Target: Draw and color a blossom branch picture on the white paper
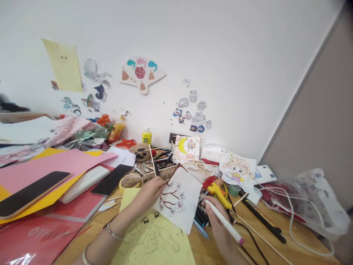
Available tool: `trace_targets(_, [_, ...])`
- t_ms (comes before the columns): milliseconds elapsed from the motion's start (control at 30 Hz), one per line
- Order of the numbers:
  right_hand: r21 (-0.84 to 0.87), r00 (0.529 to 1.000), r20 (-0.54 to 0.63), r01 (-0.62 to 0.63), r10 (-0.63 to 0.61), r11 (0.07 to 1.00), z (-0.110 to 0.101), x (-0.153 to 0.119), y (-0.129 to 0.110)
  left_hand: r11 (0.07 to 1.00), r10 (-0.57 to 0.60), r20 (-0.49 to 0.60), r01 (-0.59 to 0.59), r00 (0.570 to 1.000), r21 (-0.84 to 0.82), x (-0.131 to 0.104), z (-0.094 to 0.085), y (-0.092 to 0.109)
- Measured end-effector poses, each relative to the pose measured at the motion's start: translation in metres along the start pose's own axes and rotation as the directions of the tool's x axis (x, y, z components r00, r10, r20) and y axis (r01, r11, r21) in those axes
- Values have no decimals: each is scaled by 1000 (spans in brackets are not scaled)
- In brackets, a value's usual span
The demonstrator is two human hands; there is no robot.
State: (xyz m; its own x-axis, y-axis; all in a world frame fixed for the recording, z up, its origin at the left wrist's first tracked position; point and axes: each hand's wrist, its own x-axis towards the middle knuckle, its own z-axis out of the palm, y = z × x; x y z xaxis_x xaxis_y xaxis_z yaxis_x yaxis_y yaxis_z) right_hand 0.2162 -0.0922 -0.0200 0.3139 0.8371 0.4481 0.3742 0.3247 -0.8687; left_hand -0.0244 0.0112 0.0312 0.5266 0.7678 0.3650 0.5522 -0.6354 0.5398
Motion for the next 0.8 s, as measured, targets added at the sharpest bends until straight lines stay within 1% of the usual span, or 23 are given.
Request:
trace_targets(67, [30,997,-76,-9,12,1000,-3,3,-1,994,-28,-74,20,997,-105,0,-2,-2])
trace_targets(133, [83,986,-152,-51,63,995,-7,7,0,951,-138,-84,109,987,-288,-1,-6,-5])
trace_targets(200, [155,976,-179,-96,123,983,-10,11,4,834,-269,0,233,963,-501,-5,-13,-11])
trace_targets(233, [194,973,-176,-111,146,975,-10,12,6,766,-301,68,283,951,-577,-6,-16,-14])
trace_targets(267, [234,973,-163,-125,166,964,-11,14,9,717,-303,140,322,943,-618,-8,-20,-17])
trace_targets(300, [270,973,-139,-141,184,952,-10,15,12,698,-287,209,353,935,-623,-9,-22,-20])
trace_targets(333, [295,974,-109,-159,198,942,-8,15,15,713,-259,275,376,926,-592,-9,-24,-23])
trace_targets(400, [297,976,-46,-190,213,936,-4,14,18,818,-206,397,380,894,-432,-9,-23,-27])
trace_targets(467, [240,980,-4,-190,197,952,1,11,19,930,-168,481,300,861,-212,-8,-17,-27])
trace_targets(500, [203,984,9,-173,175,964,3,9,19,963,-144,507,237,850,-125,-8,-12,-25])
trace_targets(533, [170,988,19,-151,150,974,5,6,18,982,-117,520,178,846,-69,-7,-7,-21])
trace_targets(567, [145,991,30,-130,127,981,7,4,16,990,-80,529,127,845,-54,-7,-2,-16])
trace_targets(667, [127,988,127,-109,93,986,12,-4,12,997,11,535,32,845,-72,-7,13,2])
trace_targets(733, [132,968,231,-128,95,983,14,-9,10,998,48,521,-20,852,-59,-9,20,12])
trace_targets(800, [123,944,317,-139,94,983,17,-13,7,998,56,490,-63,870,-4,-11,25,18])
